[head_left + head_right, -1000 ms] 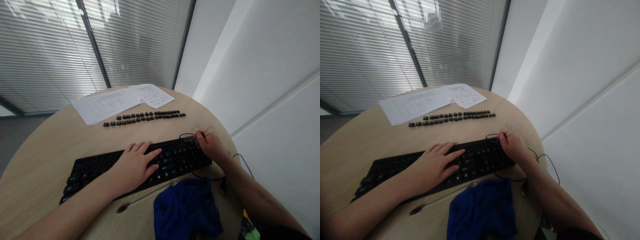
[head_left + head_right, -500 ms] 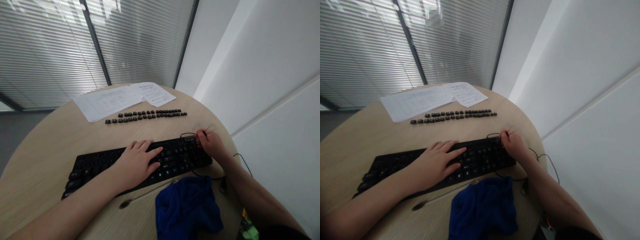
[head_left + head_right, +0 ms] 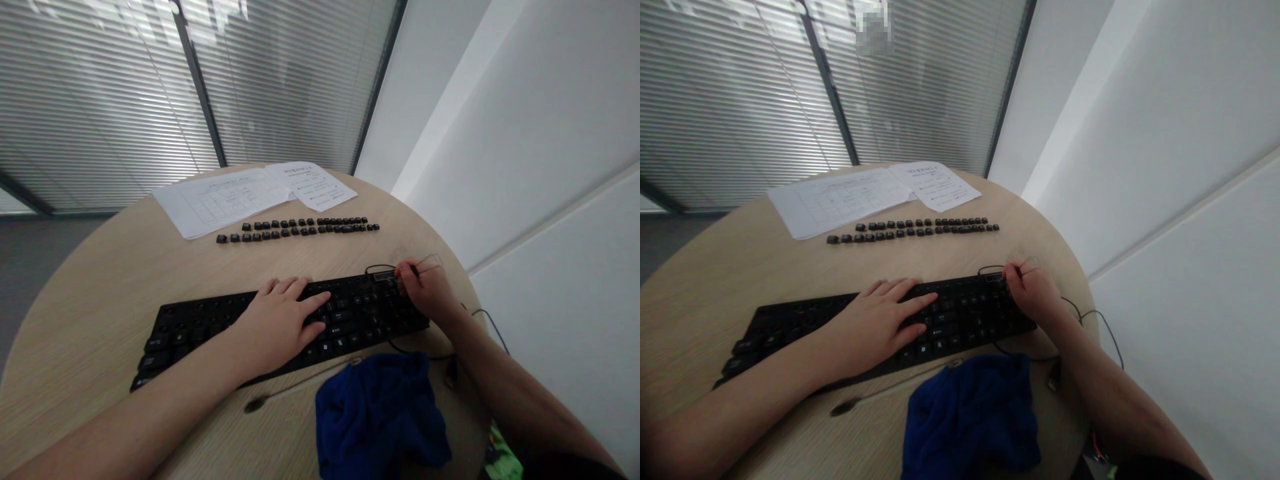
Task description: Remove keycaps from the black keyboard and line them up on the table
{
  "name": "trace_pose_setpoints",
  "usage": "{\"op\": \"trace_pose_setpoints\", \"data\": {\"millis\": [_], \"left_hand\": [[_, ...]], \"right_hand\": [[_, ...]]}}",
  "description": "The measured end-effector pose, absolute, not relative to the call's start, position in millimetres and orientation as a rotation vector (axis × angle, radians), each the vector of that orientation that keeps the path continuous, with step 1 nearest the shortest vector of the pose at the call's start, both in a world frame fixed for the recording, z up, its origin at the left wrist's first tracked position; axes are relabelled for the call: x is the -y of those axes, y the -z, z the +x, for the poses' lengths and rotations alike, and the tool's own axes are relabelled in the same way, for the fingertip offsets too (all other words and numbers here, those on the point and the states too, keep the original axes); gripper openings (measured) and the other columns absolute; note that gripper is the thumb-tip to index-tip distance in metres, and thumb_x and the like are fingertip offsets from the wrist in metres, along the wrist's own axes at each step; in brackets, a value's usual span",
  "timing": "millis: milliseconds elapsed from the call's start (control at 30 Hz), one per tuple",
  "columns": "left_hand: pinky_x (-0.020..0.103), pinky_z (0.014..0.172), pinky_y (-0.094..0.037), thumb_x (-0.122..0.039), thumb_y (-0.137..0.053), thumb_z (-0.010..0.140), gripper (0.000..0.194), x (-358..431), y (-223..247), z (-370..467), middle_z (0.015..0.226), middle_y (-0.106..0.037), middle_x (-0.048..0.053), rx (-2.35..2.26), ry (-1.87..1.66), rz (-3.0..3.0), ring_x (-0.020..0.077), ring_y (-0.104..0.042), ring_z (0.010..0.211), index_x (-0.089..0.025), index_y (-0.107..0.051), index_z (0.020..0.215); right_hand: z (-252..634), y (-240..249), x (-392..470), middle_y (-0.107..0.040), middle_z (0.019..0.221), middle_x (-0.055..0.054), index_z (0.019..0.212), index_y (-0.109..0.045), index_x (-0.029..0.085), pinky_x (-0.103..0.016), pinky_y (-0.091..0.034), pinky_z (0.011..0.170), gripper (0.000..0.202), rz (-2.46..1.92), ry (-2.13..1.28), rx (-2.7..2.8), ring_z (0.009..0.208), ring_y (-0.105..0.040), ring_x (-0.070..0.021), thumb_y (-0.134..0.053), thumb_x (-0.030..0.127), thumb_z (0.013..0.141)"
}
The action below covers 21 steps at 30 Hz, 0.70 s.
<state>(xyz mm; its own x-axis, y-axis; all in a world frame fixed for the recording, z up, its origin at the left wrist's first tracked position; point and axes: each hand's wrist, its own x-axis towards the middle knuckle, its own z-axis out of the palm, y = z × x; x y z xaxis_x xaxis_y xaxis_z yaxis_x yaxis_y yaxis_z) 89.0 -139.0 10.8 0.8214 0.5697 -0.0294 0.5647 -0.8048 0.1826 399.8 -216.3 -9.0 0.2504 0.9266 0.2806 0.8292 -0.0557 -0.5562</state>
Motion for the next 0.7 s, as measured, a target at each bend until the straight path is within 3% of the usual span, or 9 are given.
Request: {"op": "trace_pose_setpoints", "data": {"millis": [200,300,500,700], "left_hand": [[0.059,0.112,-0.035,-0.048,-0.052,0.097,0.050,139,-10,89,0.151,-0.052,0.015,-0.875,-0.089,2.799,0.0389,-0.049,0.137,-0.032,-0.057,0.144],[0.059,0.112,-0.035,-0.047,-0.053,0.097,0.050,139,-9,88,0.152,-0.052,0.015,-0.878,-0.103,2.803,0.0392,-0.050,0.136,-0.032,-0.058,0.144],[0.061,0.112,-0.035,-0.048,-0.054,0.097,0.050,138,-7,89,0.154,-0.049,0.016,-0.880,-0.063,2.822,0.0396,-0.049,0.138,-0.032,-0.057,0.144],[0.056,0.117,-0.034,-0.041,-0.061,0.093,0.059,143,-24,89,0.154,-0.050,0.016,-0.888,-0.331,2.627,0.0342,-0.047,0.141,-0.023,-0.052,0.149]], "right_hand": [[399,3,215,-0.062,0.054,0.000,0.077,-0.060,0.022,-0.028,-0.048,0.045,0.032,-1.856,-0.346,1.344,0.046,-0.062,-0.0182,-0.045,0.043,0.097],[399,-9,217,-0.060,0.053,0.001,0.075,-0.057,0.022,-0.026,-0.046,0.044,0.033,-1.797,-0.241,1.215,0.044,-0.060,-0.0157,-0.044,0.041,0.097],[385,-16,222,-0.061,0.056,0.001,0.072,-0.058,0.021,-0.025,-0.048,0.047,0.032,-1.675,-0.232,1.378,0.047,-0.061,-0.0142,-0.046,0.037,0.096],[361,-19,236,-0.072,0.069,-0.001,0.089,-0.067,0.021,-0.028,-0.056,0.060,0.020,-1.323,-0.322,1.675,0.061,-0.069,-0.0161,-0.053,0.032,0.098]]}}
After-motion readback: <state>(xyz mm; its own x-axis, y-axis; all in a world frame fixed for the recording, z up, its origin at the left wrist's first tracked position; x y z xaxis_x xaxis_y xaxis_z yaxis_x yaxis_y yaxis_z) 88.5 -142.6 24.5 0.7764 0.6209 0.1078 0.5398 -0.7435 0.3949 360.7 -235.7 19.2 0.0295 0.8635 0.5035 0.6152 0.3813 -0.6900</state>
